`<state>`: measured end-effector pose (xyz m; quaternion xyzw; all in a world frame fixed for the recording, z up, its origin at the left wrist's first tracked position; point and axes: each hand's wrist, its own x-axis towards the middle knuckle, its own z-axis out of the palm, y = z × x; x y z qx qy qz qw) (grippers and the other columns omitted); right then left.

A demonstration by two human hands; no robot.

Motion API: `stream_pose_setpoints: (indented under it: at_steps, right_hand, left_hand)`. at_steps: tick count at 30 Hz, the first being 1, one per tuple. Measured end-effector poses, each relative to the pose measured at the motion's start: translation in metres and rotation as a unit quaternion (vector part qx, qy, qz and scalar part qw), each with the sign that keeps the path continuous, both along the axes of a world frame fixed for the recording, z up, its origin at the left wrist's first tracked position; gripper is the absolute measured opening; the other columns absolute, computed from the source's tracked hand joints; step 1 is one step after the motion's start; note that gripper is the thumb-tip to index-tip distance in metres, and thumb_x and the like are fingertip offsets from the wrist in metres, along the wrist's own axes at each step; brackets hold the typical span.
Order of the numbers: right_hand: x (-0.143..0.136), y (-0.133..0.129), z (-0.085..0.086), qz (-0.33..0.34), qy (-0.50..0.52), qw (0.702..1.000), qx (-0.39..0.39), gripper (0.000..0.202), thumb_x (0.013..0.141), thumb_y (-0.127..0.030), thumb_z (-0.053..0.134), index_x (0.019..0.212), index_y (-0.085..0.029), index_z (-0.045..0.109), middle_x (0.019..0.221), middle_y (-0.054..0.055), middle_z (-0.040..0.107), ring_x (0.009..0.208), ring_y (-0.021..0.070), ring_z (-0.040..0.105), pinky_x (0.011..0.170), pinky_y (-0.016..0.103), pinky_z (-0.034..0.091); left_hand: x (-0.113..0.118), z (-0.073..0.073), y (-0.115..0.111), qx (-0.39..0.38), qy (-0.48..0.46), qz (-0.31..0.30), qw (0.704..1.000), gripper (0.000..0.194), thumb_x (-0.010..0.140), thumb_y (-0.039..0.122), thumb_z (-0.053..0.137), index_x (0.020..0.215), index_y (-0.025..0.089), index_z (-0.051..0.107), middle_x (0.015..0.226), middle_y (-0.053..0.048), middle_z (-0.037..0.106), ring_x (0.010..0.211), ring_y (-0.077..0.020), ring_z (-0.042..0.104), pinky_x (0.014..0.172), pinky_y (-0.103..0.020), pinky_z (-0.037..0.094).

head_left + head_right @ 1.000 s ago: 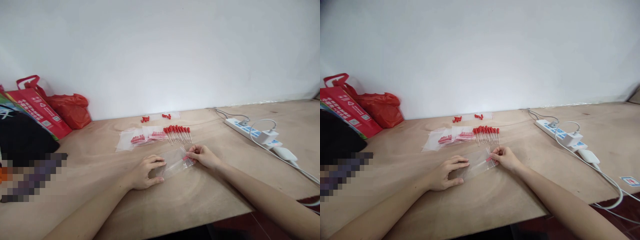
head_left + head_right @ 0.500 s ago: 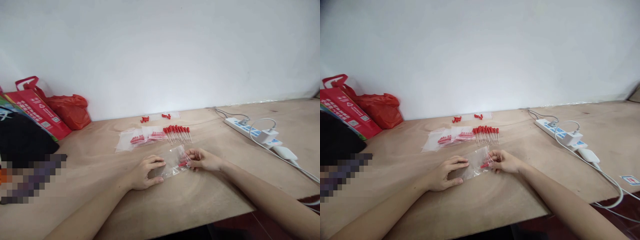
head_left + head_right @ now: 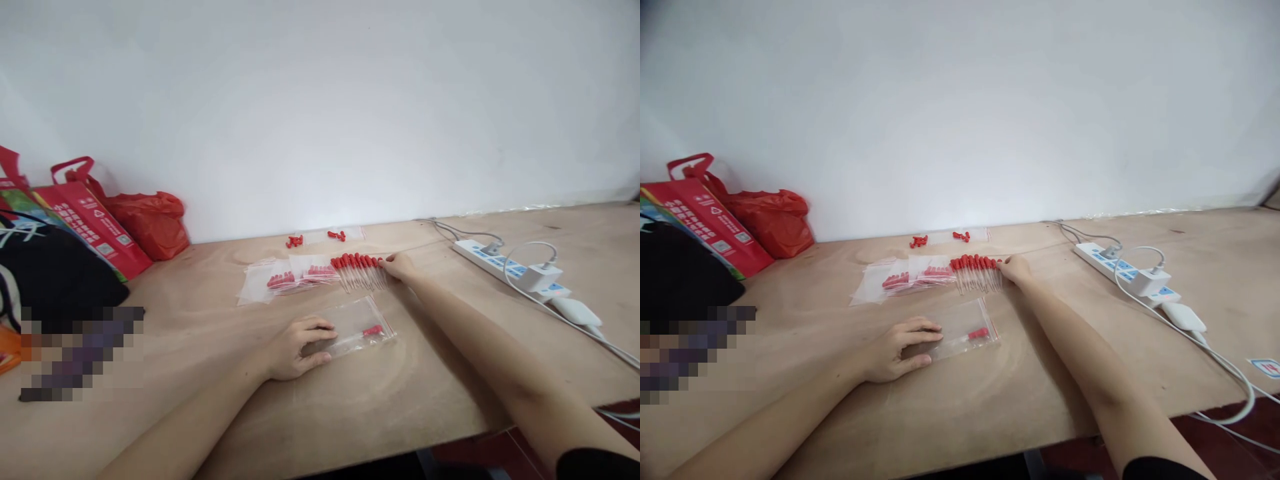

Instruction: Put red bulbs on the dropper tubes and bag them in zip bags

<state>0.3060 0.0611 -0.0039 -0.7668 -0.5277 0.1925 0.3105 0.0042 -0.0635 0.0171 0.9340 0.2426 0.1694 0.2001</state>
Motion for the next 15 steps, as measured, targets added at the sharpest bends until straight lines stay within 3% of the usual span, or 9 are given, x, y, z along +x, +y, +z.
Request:
stream_pose_setpoints:
  at_steps: [8, 15]
  right_hand:
    - [0.000, 0.014, -0.002, -0.046, -0.008, 0.998, -0.051, 0.025, 0.064, -0.036, 0.060, 0.066, -0.011, 0.063, 0.075, 0.016, 0.064, 0.069, 0.0231, 0.060, 0.049, 0.025, 0.038]
    - [-0.001, 0.017, 0.001, -0.049, 0.061, 0.996, -0.033, 0.019, 0.060, -0.029, 0.064, 0.063, -0.012, 0.058, 0.062, 0.015, 0.059, 0.066, 0.0243, 0.057, 0.047, 0.026, 0.035]
  left_hand:
    - [0.001, 0.002, 0.000, -0.010, 0.015, 0.009, 1.000, 0.033, 0.081, 0.033, 0.051, 0.112, 0.023, 0.055, 0.116, -0.007, 0.054, 0.107, -0.0194, 0.048, 0.092, -0.034, 0.038]
    - [0.000, 0.002, 0.000, -0.012, 0.017, 0.010, 1.000, 0.034, 0.080, 0.033, 0.052, 0.112, 0.022, 0.055, 0.116, -0.007, 0.053, 0.107, -0.0189, 0.048, 0.092, -0.034, 0.038]
